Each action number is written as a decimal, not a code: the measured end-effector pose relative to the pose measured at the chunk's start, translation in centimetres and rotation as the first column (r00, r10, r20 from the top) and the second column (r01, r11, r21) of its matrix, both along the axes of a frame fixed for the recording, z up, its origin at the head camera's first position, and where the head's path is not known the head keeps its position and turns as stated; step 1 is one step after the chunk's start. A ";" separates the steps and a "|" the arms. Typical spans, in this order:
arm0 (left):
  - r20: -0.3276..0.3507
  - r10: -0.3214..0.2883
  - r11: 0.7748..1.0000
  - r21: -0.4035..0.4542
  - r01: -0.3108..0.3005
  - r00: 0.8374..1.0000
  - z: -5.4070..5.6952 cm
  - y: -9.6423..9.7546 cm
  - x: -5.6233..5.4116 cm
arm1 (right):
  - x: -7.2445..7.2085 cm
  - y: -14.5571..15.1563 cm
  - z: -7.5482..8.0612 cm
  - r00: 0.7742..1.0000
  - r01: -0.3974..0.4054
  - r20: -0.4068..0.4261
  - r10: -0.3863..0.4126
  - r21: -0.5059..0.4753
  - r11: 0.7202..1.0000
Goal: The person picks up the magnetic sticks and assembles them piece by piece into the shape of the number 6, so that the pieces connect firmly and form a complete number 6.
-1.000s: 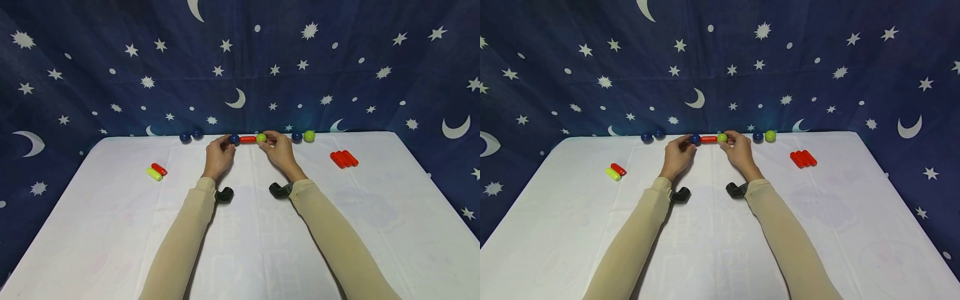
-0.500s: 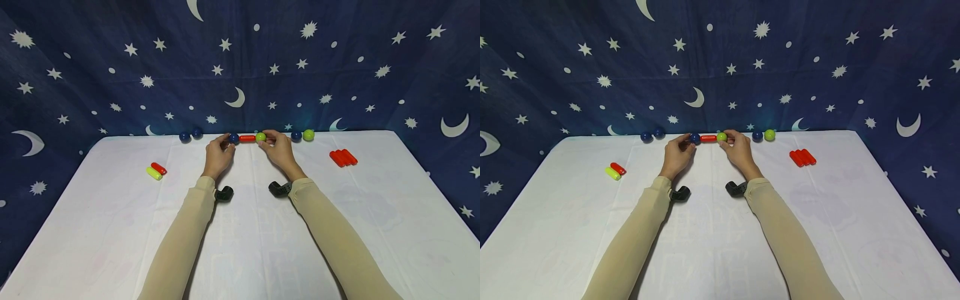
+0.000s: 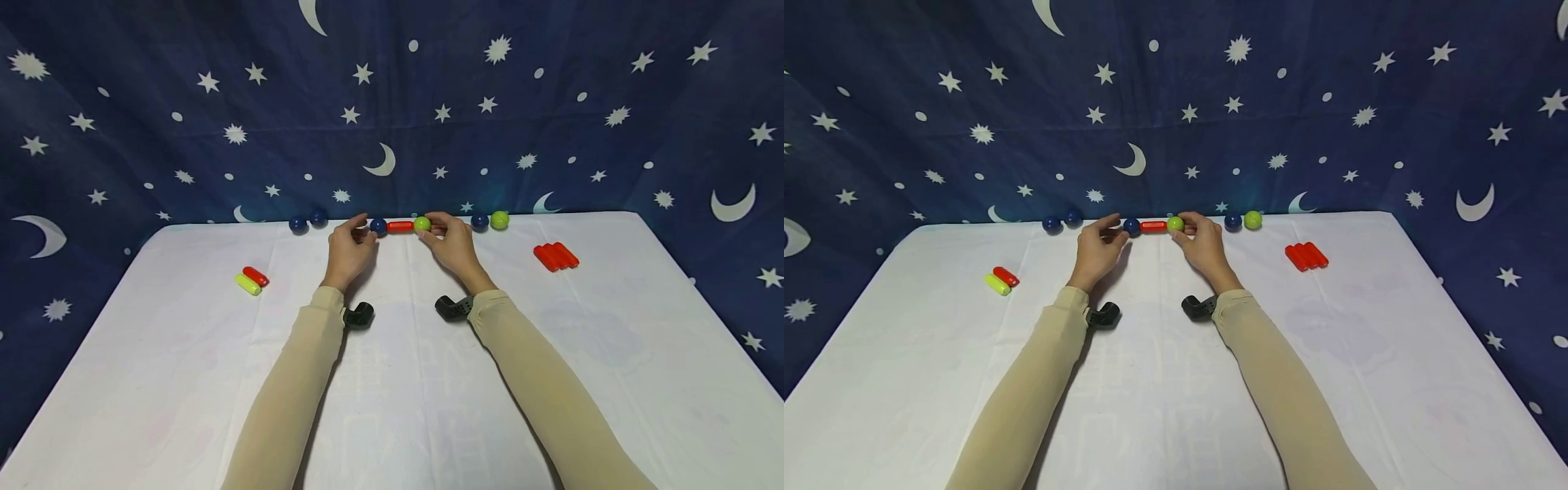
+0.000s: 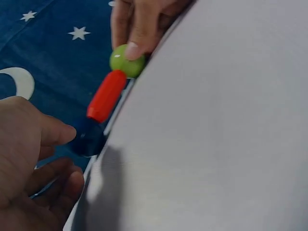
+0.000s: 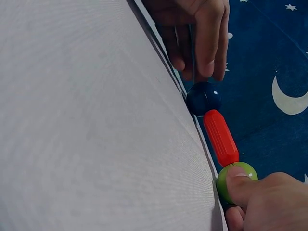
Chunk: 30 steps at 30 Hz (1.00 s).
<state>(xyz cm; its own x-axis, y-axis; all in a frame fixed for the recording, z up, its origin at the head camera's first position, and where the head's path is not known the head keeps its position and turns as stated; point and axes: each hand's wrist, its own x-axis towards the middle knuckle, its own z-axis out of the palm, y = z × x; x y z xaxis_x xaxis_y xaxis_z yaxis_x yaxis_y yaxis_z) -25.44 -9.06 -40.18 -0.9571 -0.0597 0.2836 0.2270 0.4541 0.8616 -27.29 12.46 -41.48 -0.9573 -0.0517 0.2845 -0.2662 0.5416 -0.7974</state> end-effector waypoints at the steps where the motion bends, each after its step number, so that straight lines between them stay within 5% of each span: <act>1: -0.006 0.002 1.000 0.006 -0.002 1.000 0.2 -0.2 0.0 | 0.0 0.0 0.0 1.000 -0.001 -0.002 0.001 0.002 1.000; 12: -0.017 -0.001 1.000 0.028 0.001 1.000 2.2 -4.7 1.0 | 0.0 0.0 0.0 1.000 -0.008 -0.003 0.008 0.012 1.000; 30: 0.026 0.114 0.973 -0.203 -0.106 0.993 2.2 -15.6 5.7 | 0.1 0.1 -0.1 1.000 -0.001 0.003 0.001 0.011 1.000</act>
